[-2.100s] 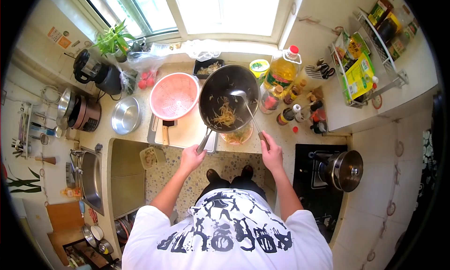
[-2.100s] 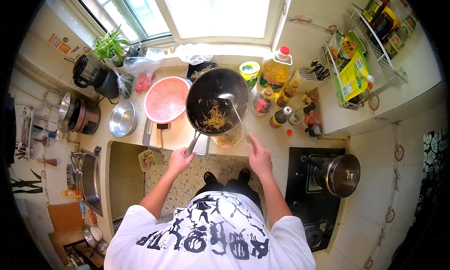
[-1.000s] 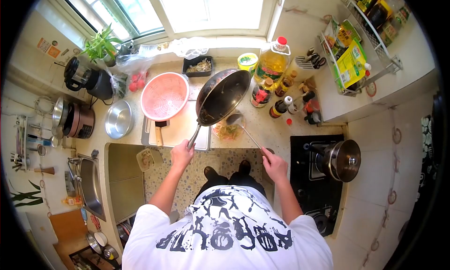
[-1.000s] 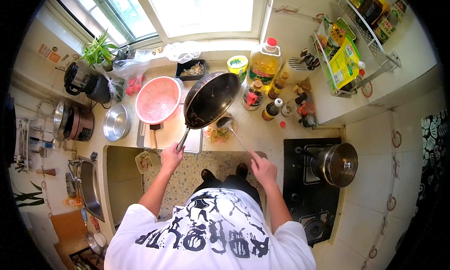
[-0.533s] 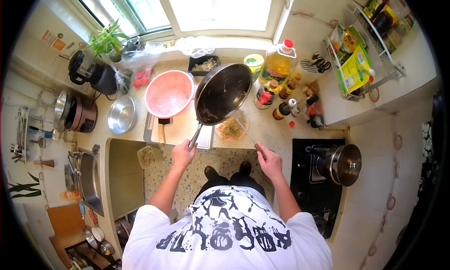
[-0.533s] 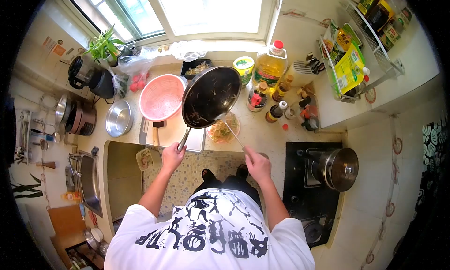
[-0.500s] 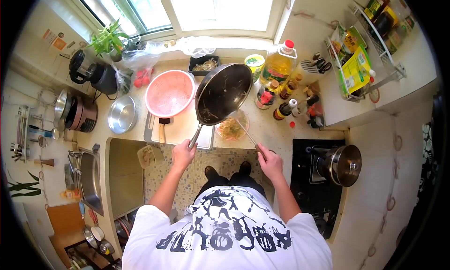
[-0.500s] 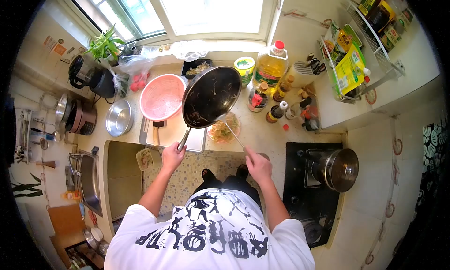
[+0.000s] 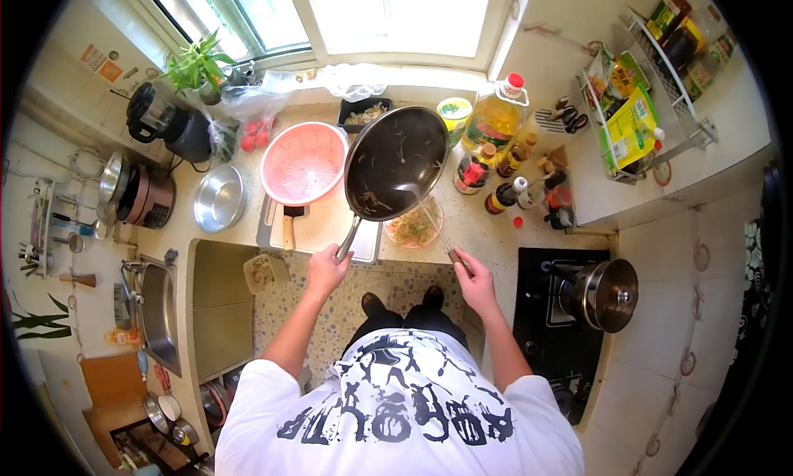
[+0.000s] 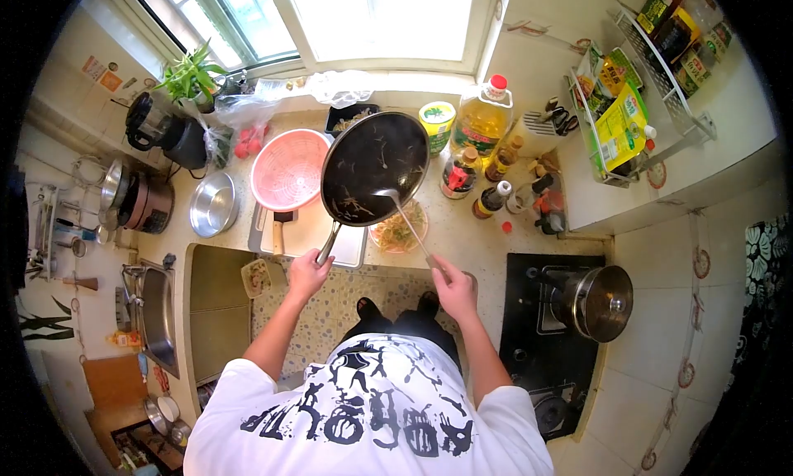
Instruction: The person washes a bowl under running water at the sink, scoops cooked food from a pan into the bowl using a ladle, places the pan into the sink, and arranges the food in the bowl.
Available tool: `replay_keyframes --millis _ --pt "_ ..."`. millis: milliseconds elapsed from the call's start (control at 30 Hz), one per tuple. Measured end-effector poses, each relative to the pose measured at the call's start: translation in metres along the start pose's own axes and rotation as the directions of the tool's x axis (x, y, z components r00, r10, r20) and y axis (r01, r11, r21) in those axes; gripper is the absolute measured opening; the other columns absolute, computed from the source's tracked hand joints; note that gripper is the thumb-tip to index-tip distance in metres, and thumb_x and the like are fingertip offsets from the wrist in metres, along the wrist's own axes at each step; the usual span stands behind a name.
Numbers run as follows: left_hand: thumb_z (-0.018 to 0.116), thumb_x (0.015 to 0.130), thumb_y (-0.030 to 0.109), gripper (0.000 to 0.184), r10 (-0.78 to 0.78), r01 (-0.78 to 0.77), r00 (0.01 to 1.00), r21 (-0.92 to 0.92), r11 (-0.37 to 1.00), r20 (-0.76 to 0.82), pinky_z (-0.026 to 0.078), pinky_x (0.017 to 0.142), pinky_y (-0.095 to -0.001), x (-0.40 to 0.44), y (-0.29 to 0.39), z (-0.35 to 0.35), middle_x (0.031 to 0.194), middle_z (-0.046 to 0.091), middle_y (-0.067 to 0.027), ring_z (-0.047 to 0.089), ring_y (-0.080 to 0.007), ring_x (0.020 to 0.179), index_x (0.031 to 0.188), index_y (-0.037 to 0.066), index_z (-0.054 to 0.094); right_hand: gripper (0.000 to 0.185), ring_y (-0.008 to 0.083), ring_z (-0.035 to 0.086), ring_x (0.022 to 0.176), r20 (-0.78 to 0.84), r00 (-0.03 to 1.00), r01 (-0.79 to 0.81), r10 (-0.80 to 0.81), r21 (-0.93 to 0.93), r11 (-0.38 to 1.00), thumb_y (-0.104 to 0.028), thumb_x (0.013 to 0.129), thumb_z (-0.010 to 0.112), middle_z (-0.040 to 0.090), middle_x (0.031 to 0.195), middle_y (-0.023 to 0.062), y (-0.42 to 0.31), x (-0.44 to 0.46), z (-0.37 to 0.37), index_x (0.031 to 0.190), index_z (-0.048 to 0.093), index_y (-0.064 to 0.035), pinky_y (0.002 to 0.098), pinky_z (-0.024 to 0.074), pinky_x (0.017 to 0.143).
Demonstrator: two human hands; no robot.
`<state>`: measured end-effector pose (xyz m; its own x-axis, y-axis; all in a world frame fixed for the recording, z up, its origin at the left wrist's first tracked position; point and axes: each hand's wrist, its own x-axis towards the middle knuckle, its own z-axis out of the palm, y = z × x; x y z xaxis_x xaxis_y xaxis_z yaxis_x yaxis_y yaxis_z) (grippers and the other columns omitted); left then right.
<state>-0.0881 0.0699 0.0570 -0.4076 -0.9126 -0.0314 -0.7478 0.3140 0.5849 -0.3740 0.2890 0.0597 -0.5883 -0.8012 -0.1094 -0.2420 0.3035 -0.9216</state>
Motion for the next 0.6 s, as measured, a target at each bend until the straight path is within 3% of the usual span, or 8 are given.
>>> replay_keyframes --millis 67,167,267,367,600 --pt "0.078 0.084 0.034 0.031 -0.005 0.005 1.0 -0.001 1.0 0.014 0.05 0.057 -0.0415 -0.001 0.004 -0.001 0.061 0.062 -0.0142 0.064 -0.0348 0.06 0.081 0.005 0.066 0.036 0.0159 0.069 0.081 0.069 0.996 -0.059 0.061 -0.023 0.998 -0.019 0.094 0.067 0.075 0.104 0.0147 -0.029 0.005 0.002 0.129 0.067 -0.0081 0.0283 0.0533 0.076" --pt "0.078 0.085 0.034 0.032 -0.002 0.002 1.0 -0.013 1.0 0.003 0.05 0.057 -0.0409 -0.004 0.003 0.0 0.061 0.062 -0.0144 0.063 -0.035 0.059 0.081 0.004 0.066 0.036 0.0187 0.072 0.088 0.057 0.998 0.017 -0.012 -0.095 0.995 -0.018 0.094 0.067 0.075 0.108 0.0149 -0.049 0.004 0.003 0.13 0.067 -0.0099 0.0293 0.0541 0.081" --pt "0.078 0.084 0.032 0.03 0.012 -0.012 1.0 -0.019 1.0 -0.015 0.05 0.057 -0.0411 -0.005 0.003 0.001 0.061 0.062 -0.0142 0.064 -0.0343 0.059 0.08 0.005 0.065 0.036 0.0231 0.074 0.094 0.063 0.998 0.0 0.003 -0.051 0.999 -0.018 0.093 0.068 0.075 0.108 0.0144 -0.048 0.003 0.003 0.129 0.068 -0.0116 0.0297 0.0545 0.084" --pt "0.078 0.083 0.03 0.029 0.001 -0.002 1.0 -0.028 1.0 -0.014 0.05 0.057 -0.0415 -0.004 0.006 0.001 0.061 0.063 -0.0142 0.064 -0.0342 0.059 0.079 0.005 0.065 0.037 0.025 0.074 0.087 0.043 0.994 0.103 -0.1 -0.063 0.993 -0.018 0.091 0.07 0.075 0.1 0.0143 -0.025 0.003 0.002 0.127 0.07 -0.0145 0.0308 0.0549 0.08" --pt "0.078 0.083 0.03 0.028 -0.001 0.001 1.0 -0.008 1.0 -0.019 0.05 0.057 -0.0432 -0.001 0.007 0.003 0.062 0.063 -0.0145 0.065 -0.0354 0.06 0.078 0.005 0.064 0.036 0.0278 0.068 0.071 0.063 0.985 0.172 -0.16 -0.319 0.932 -0.028 0.089 0.069 0.069 0.077 0.012 -0.01 0.001 -0.031 0.126 0.071 -0.0286 0.0373 0.053 0.067"
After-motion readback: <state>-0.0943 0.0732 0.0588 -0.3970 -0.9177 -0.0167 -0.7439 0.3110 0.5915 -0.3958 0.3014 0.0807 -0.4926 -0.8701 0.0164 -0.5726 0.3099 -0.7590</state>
